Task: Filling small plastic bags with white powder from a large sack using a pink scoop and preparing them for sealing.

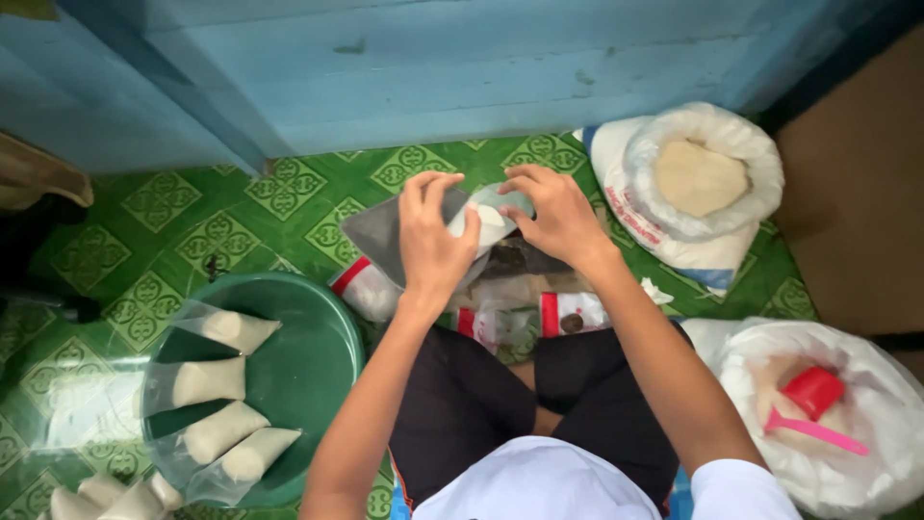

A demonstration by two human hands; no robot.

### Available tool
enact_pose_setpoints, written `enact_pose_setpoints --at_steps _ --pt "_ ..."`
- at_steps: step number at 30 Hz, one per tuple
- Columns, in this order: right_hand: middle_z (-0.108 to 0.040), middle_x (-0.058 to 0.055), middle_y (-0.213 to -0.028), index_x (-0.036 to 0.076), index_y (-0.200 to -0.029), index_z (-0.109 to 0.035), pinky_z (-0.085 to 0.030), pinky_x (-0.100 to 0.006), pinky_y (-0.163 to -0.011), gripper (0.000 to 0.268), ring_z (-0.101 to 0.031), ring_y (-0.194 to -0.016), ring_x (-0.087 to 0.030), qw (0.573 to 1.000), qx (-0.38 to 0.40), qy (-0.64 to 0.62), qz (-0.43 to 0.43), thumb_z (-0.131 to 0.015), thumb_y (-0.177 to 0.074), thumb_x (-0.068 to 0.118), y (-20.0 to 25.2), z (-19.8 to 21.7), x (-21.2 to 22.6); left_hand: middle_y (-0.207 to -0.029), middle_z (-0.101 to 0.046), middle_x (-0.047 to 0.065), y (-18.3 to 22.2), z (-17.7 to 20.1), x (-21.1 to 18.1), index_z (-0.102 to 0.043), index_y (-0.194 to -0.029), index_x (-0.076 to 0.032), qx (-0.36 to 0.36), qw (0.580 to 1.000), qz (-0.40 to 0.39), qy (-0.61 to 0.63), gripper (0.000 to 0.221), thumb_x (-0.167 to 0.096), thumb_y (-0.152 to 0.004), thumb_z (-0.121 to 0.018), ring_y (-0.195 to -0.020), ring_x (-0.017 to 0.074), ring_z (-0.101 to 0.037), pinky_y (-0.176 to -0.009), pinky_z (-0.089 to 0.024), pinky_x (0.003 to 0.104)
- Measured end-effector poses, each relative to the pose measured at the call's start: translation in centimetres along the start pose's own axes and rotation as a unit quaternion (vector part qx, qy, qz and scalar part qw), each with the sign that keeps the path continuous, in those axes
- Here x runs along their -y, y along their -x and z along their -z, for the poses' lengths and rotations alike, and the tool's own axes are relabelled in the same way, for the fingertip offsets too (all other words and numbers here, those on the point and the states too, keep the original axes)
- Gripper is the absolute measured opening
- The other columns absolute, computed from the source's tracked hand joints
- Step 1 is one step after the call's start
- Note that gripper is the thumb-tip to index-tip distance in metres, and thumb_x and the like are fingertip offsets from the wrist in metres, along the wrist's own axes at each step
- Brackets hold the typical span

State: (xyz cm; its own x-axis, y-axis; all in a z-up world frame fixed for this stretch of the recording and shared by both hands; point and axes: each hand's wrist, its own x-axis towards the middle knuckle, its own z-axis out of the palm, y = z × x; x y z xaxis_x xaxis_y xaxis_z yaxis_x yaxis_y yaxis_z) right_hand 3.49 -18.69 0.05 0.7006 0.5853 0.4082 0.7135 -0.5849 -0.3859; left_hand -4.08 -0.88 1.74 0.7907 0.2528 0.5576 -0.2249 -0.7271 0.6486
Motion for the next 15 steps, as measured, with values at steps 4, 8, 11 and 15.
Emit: enact_pose_setpoints --at_steps 4,8,11,15 --pt "-0.063 -0.001 -0.118 0.018 -0.109 -0.066 -0.051 -0.041 -0.084 0.023 -0.064 -0.108 -0.025 0.997 -0.049 -0.009 -0.051 -0.072 -0.089 0.026 4.2 3.0 0.7 -0.115 -0.056 0.008 3.8 0.2 -1.3 -0.064 -0.114 -0.010 -0.050 0.992 -0.085 0.078 0.038 -0.006 -0.077 -0.070 -0.110 0.0319 -0.059 -0.097 -0.047 0.042" --pt "-0.063 -0.002 -0.120 0.023 -0.113 -0.067 -0.051 -0.043 -0.088 0.022 -0.064 -0.110 -0.029 0.981 -0.083 -0.081 -0.153 -0.067 -0.093 0.032 10.9 6.2 0.4 -0.112 -0.058 0.014 11.6 -2.3 -1.2 -0.063 -0.109 -0.003 0.000 0.991 -0.111 0.075 0.028 -0.002 -0.082 -0.068 -0.104 0.0360 -0.060 -0.092 -0.049 0.047" --pt "-0.064 -0.006 -0.122 0.017 -0.111 -0.068 -0.046 -0.041 -0.097 0.022 -0.062 -0.115 -0.028 0.957 -0.090 -0.115 -0.250 -0.065 -0.092 0.027 17.5 7.5 -0.6 -0.113 -0.058 0.015 18.3 -4.7 0.0 -0.061 -0.115 -0.004 0.145 0.984 -0.052 0.093 0.031 -0.006 -0.084 -0.065 -0.107 0.0343 -0.059 -0.096 -0.047 0.043" --pt "-0.065 -0.010 -0.119 0.010 -0.110 -0.070 -0.042 -0.035 -0.105 0.024 -0.060 -0.115 -0.024 0.917 -0.133 -0.027 -0.376 -0.067 -0.090 0.023 27.8 7.9 -4.4 -0.117 -0.053 0.020 29.5 -8.5 4.8 -0.054 -0.117 -0.005 0.414 0.906 0.068 -0.063 0.041 -0.027 -0.083 -0.063 -0.105 0.0404 -0.054 -0.089 -0.046 0.049"
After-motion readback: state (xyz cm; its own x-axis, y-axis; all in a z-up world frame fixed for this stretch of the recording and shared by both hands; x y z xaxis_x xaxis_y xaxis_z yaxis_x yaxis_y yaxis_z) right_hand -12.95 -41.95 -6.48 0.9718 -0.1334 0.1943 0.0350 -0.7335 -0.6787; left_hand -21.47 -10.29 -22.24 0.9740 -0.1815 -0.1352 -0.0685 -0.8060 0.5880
